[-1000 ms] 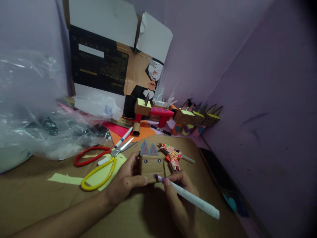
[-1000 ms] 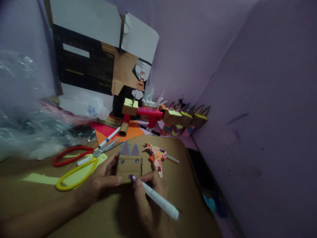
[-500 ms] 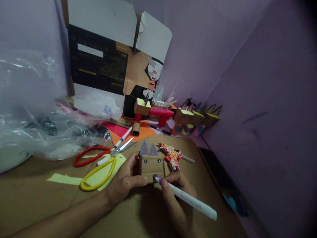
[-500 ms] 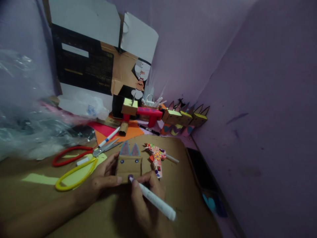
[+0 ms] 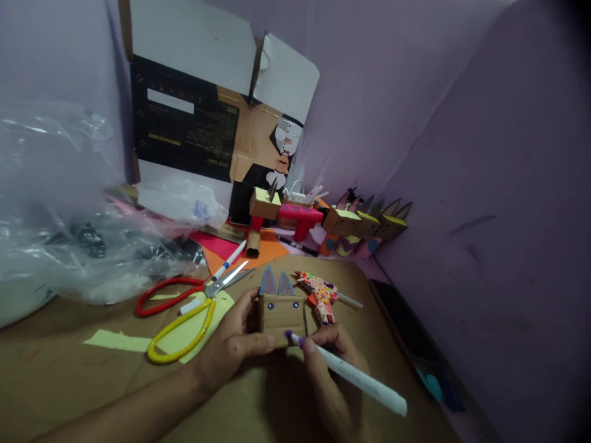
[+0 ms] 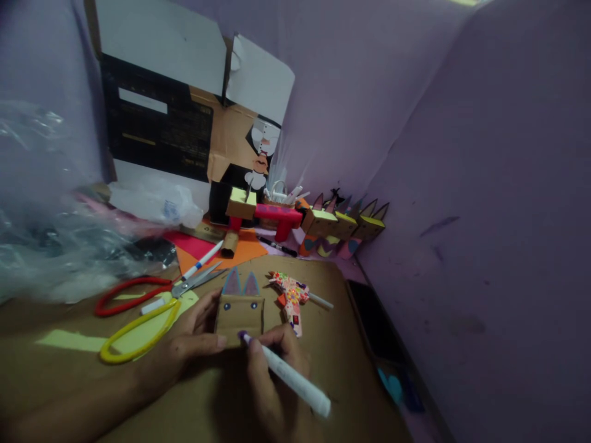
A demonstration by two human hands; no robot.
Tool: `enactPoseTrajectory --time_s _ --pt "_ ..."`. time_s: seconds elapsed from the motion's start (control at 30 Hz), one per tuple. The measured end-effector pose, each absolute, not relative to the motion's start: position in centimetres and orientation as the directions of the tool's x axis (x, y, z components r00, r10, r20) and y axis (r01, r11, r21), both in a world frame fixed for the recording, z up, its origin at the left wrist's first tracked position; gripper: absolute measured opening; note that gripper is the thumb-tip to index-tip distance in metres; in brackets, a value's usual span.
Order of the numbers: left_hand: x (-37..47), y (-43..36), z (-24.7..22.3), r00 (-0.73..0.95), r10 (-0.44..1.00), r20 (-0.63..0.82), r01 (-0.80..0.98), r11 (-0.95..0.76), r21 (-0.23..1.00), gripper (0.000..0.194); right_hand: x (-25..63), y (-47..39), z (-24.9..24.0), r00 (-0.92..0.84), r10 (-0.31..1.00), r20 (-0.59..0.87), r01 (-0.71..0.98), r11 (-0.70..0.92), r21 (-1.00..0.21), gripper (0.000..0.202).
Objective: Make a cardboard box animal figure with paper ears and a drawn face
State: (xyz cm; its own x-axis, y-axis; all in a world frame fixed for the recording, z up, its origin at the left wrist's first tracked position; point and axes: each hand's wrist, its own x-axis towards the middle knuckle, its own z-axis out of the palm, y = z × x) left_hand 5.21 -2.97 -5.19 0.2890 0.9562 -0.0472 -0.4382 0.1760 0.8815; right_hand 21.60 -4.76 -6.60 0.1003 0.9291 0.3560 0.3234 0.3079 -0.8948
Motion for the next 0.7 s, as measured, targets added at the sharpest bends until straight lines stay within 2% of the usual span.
enactPoseTrajectory --time_s 0.2,0.5,0.7 --pt "5.19 -2.89 -5.26 0.276 0.959 -0.059 -0.433 0.179 0.884 0.061 20.78 -5.24 -6.64 0.181 0.933 0.310 0.320 0.242 -0.916 0.026" --pt "5.26 -2.94 -5.61 0.288 0.957 -0.038 -0.470 0.176 0.865 0.061 21.42 -5.06 -6.35 0.325 0.878 0.351 0.201 0.298 -0.933 0.029" --pt "5.21 -2.87 -5.77 0.289 0.957 -0.029 -0.466 0.167 0.869 0.062 21.15 -5.17 -6.28 0.277 0.908 0.314 0.287 0.233 -0.929 0.030"
